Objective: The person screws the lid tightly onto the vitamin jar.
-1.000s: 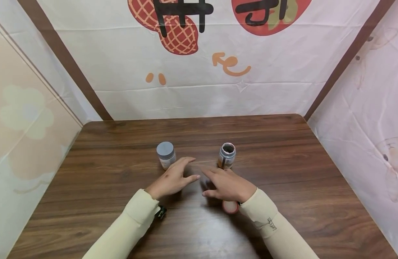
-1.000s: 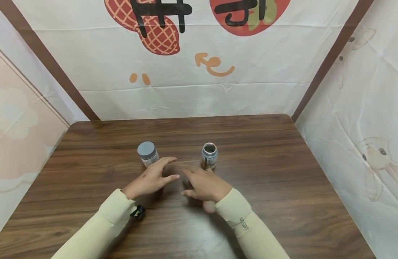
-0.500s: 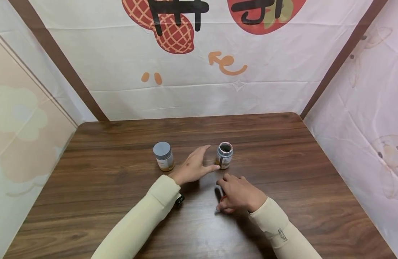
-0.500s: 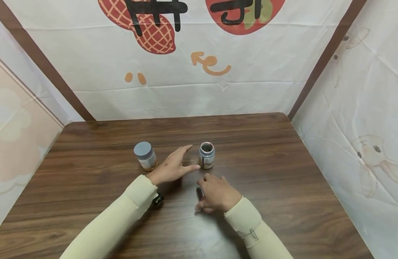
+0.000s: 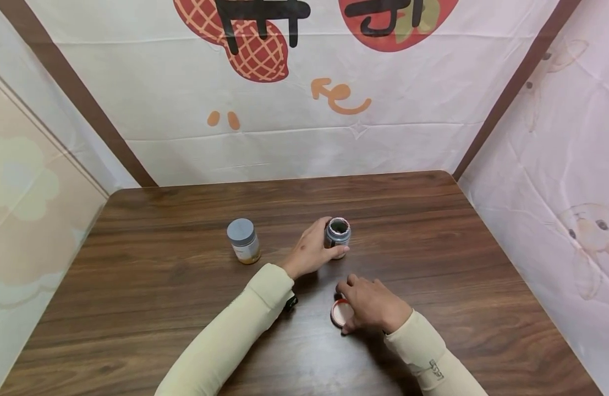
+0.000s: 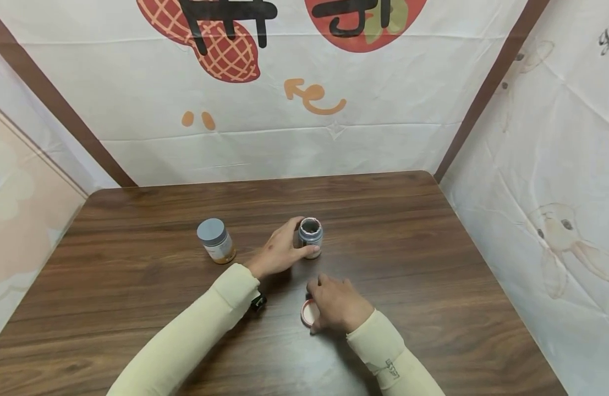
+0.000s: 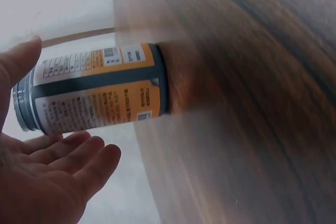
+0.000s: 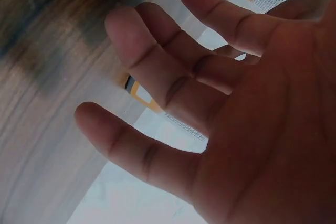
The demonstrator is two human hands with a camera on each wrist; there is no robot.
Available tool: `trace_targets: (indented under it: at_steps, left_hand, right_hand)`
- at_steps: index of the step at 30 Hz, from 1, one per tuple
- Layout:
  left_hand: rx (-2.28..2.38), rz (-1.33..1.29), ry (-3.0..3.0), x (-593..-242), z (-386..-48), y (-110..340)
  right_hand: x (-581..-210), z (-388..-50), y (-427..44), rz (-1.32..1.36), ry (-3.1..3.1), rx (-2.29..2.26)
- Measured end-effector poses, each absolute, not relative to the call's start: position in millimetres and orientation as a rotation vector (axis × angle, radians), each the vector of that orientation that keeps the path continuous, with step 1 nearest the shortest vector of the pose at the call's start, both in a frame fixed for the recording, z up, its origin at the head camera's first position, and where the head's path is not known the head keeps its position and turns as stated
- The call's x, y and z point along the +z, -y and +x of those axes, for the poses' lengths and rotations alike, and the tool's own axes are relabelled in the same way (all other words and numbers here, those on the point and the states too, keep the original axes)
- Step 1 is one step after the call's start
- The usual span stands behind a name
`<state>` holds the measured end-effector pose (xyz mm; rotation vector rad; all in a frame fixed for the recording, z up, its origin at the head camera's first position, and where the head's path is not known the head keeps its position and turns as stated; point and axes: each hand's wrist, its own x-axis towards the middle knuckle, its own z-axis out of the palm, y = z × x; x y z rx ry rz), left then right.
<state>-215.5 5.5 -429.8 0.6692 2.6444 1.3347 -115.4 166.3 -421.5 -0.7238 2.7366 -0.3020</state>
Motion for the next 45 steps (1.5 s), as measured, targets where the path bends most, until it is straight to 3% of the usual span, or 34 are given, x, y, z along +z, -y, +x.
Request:
trace_targets:
  at_steps: [14, 45]
  left_hand:
    - [1.358, 0.565, -2.652, -432.0, -213.2, -10.1]
    - [1.332, 0.715, -2.6, -423.2, -190.9, 17.1]
  right_hand:
    - [-423.0, -110.3, -166.2, -0.798, -2.778, -0.279]
    - [-421.8, -118.8, -168.6, -0.972, -2.885, -0.572]
